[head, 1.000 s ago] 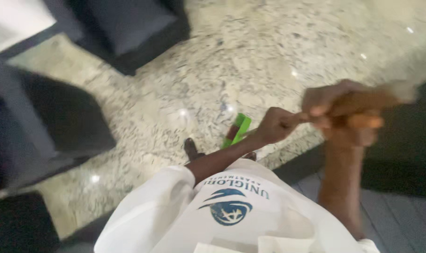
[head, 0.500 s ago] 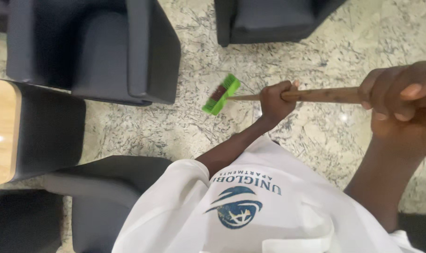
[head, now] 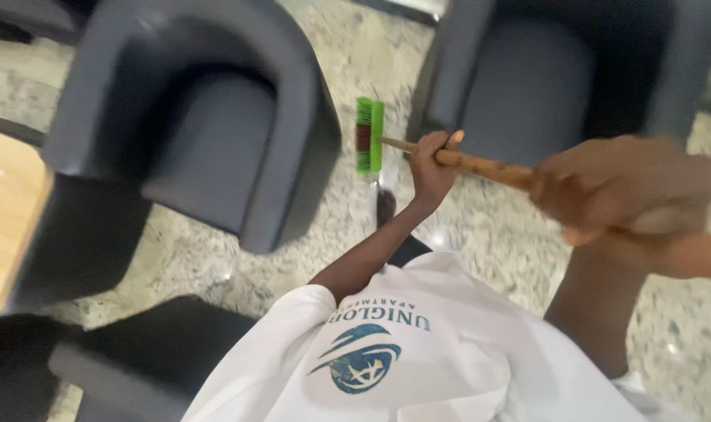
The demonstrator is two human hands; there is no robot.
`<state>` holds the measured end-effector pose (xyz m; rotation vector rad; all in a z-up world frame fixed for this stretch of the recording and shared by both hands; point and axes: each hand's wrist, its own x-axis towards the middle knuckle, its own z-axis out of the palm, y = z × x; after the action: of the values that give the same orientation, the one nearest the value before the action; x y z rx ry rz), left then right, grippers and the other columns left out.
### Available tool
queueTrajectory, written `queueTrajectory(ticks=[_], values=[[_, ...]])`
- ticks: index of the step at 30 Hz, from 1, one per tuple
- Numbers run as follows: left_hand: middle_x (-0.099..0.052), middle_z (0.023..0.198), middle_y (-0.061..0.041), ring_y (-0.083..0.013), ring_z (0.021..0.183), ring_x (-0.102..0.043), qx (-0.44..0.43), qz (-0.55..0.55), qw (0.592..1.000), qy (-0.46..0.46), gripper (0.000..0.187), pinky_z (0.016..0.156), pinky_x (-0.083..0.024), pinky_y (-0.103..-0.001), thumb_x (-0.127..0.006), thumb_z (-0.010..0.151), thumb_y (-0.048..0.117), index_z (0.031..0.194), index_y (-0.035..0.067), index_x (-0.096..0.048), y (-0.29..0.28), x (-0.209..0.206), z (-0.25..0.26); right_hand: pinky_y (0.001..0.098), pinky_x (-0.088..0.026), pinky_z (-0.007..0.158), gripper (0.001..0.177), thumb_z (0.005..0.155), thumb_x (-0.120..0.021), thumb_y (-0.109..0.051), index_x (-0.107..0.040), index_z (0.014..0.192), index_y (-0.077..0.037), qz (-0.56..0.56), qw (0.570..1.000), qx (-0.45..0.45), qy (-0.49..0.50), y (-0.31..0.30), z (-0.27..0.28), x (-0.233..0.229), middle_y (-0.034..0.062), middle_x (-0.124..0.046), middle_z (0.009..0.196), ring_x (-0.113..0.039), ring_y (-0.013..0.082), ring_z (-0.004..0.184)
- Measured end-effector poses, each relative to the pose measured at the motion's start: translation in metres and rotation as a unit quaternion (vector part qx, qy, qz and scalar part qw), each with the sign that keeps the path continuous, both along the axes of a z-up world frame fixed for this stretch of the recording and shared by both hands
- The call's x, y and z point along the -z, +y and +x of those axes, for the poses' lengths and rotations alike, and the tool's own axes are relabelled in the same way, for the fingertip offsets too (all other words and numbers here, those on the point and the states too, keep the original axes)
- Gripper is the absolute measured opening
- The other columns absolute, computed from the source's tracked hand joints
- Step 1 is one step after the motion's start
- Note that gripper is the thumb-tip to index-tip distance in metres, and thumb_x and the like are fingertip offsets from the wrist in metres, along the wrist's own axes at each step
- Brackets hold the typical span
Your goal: The person moves several black tub chairs to organize them and then sweeps the marble floor using a broom and dustpan.
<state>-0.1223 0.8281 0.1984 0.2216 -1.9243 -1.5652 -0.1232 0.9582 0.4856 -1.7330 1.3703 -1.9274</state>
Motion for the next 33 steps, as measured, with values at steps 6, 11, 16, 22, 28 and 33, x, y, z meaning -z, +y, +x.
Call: queueTrajectory(ticks=[6, 11, 16, 22, 28, 33], values=[[-0.051, 0.075, -0.011, -0.0308, 0.074, -0.050, -0.079, -0.017, 0.996, 0.034, 0.033, 0.070, -0.043, -0.043, -0.072, 0.097, 0.016, 0.079, 0.003, -0.048, -0.097, -0.023, -0.141, 0.0312, -0.033, 0.042, 0.063, 0.098, -0.067, -0.051, -0.063, 0.061, 0.000, -0.001, 0.987, 0.105, -0.124, -0.107, -0.110, -0.007, 0.0051, -0.050, 0.048, -0.041, 0.0143, 0.040], [-0.049, 0.072, -0.012, -0.0314, 0.072, -0.048, -0.117, 0.004, 0.993, 0.002, 0.037, 0.069, -0.041, -0.044, -0.073, 0.095, 0.013, 0.076, 0.002, -0.044, -0.158, -0.038, -0.225, 0.0327, -0.033, 0.047, 0.061, 0.100, -0.068, -0.046, -0.057, 0.059, -0.003, 0.032, 0.985, 0.093, -0.142, -0.167, -0.188, -0.007, 0.0050, -0.048, 0.049, -0.042, 0.0155, 0.042], [-0.043, 0.071, -0.013, -0.0341, 0.071, -0.044, -0.189, -0.008, 0.981, 0.041, 0.042, 0.070, -0.038, -0.046, -0.074, 0.097, 0.012, 0.074, 0.003, -0.039, -0.225, -0.022, -0.317, 0.0323, -0.033, 0.047, 0.058, 0.103, -0.068, -0.039, -0.052, 0.058, -0.005, 0.035, 0.979, 0.092, -0.180, -0.228, -0.280, 0.013, 0.0047, -0.044, 0.051, -0.040, 0.0150, 0.040], [-0.044, 0.069, -0.013, -0.0366, 0.069, -0.047, -0.249, -0.040, 0.967, 0.043, 0.038, 0.068, -0.037, -0.048, -0.073, 0.094, 0.009, 0.073, 0.004, -0.042, -0.347, 0.039, -0.425, 0.0362, -0.038, 0.052, 0.057, 0.106, -0.066, -0.032, -0.048, 0.058, -0.006, 0.097, 0.972, 0.071, -0.201, -0.339, -0.398, 0.050, 0.0058, -0.042, 0.047, -0.037, 0.0157, 0.041], [-0.057, 0.064, -0.007, -0.0261, 0.062, -0.056, -0.237, 0.000, 0.967, -0.090, 0.029, 0.062, -0.046, -0.041, -0.068, 0.091, 0.009, 0.065, 0.011, -0.056, -0.493, 0.120, -0.530, 0.0336, -0.039, 0.052, 0.059, 0.112, -0.061, -0.032, -0.047, 0.060, -0.008, 0.086, 0.974, 0.035, -0.207, -0.465, -0.526, 0.107, 0.0049, -0.042, 0.048, -0.041, 0.0161, 0.042], [-0.065, 0.068, -0.002, -0.0158, 0.063, -0.060, -0.221, -0.057, 0.952, -0.205, 0.026, 0.058, -0.052, -0.035, -0.075, 0.091, 0.019, 0.067, 0.014, -0.066, -0.610, 0.179, -0.594, 0.0324, -0.039, 0.047, 0.060, 0.115, -0.062, -0.030, -0.045, 0.062, -0.006, 0.043, 0.976, 0.034, -0.212, -0.566, -0.607, 0.163, 0.0035, -0.038, 0.046, -0.041, 0.0166, 0.039]])
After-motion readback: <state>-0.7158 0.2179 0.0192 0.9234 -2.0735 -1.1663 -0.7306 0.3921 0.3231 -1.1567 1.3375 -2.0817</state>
